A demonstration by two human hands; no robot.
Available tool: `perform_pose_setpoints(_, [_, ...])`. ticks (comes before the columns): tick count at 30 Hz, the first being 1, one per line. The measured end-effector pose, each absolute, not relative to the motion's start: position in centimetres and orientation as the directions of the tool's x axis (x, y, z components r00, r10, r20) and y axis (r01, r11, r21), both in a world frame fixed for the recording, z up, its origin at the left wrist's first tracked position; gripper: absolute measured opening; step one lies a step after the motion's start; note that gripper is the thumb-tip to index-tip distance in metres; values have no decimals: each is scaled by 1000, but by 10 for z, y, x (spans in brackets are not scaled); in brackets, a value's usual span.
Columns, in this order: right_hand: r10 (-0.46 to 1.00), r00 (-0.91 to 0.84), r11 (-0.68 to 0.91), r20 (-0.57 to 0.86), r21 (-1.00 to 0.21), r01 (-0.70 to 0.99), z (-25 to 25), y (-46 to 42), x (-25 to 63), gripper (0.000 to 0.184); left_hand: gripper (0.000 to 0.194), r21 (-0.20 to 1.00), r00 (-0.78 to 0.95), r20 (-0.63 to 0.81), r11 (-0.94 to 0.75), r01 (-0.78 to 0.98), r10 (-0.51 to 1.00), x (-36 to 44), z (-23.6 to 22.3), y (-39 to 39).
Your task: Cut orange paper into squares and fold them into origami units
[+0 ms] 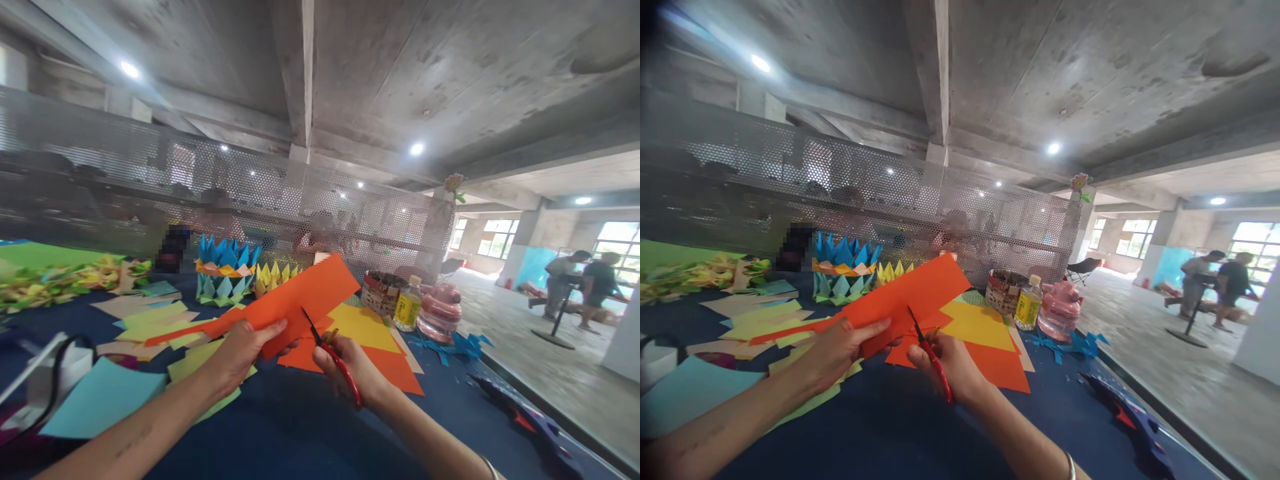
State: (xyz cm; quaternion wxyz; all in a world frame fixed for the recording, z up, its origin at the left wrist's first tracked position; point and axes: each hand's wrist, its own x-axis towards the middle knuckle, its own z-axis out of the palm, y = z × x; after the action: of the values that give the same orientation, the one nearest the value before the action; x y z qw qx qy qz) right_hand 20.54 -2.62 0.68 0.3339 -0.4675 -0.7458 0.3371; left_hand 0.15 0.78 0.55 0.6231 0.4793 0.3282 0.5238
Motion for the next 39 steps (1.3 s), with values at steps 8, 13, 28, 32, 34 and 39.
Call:
perform_pose_setpoints(8, [925,-335,306,178,-872,382,1,-27,205,59,42,958,328,97,2,-288,940,4,8,0])
perform_pose_setpoints(13, [915,-358,320,186,-875,363,1,-28,205,60,40,962,331,82,12,-273,940,6,9,-5])
perform_pose_setpoints(28, [925,-260,365,276,-836,410,-1,-23,204,66,40,955,386,84,36,-295,919,3,5,0])
perform_pose_setpoints(32, [901,-298,423,316,-792,440,3,-26,203,65,38,957,374,81,33,-289,924,2,6,-2])
perform_pose_setpoints(34, [894,-318,437,316,-772,461,6,-28,203,65,39,956,361,80,32,-293,929,3,7,-3])
perform_pose_setpoints(39, [877,-362,463,318,-761,454,7,-29,203,62,36,953,362,91,25,-302,928,4,7,-3])
